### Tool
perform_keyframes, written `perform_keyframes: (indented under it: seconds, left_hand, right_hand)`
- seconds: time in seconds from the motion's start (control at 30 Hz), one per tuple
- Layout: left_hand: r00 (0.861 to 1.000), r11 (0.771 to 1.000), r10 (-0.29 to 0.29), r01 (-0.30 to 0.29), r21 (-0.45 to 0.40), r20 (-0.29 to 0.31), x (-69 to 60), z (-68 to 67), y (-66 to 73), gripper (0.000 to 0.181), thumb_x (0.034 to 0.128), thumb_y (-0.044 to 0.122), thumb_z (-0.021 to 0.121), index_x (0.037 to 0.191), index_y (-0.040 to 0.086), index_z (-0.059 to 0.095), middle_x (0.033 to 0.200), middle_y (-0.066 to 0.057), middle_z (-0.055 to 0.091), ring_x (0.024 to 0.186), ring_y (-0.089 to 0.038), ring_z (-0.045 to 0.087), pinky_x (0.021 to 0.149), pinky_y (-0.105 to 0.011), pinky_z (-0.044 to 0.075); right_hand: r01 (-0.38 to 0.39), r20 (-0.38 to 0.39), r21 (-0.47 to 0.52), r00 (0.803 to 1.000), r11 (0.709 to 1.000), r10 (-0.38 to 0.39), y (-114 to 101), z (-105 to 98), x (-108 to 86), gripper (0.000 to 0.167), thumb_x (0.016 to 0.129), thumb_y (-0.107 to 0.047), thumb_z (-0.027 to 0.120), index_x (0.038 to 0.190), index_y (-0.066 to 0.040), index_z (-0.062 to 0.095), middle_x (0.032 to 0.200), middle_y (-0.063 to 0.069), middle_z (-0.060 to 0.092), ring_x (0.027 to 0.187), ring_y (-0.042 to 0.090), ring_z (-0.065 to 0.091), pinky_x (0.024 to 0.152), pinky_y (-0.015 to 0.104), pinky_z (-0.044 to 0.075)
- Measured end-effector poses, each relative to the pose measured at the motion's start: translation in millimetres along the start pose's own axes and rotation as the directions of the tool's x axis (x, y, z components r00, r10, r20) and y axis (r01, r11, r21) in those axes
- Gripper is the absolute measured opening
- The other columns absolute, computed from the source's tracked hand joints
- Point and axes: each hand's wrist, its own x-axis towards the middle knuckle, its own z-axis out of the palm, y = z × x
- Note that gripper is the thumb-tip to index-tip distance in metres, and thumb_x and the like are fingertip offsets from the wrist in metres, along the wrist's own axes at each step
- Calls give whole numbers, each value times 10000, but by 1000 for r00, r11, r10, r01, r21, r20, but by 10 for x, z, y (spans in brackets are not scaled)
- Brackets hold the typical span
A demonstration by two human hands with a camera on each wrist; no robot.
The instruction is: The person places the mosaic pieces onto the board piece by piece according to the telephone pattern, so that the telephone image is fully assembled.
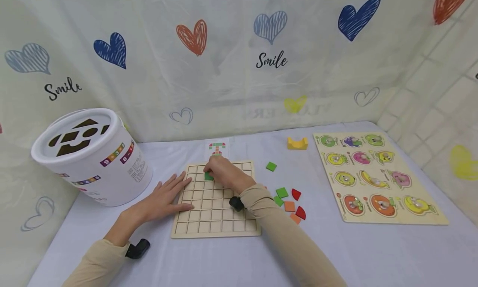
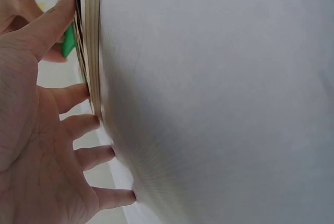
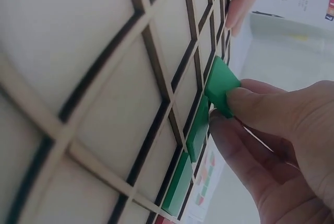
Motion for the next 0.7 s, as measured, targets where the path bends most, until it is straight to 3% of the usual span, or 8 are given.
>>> perform_keyframes:
  seconds: [0.7]
  left_hand:
    - [1000, 1000, -5, 5, -10, 0, -9, -7, 4, 939, 962, 648, 642, 1664, 129, 296, 1754, -117, 107, 1605, -403, 52, 1201, -755, 36]
  right_hand:
    - [-2, 18, -41, 1000, 999, 3, -20, 15, 12, 175, 985, 32, 689, 1133, 30, 783, 1069, 128, 677, 1012, 255, 675, 863, 293, 574]
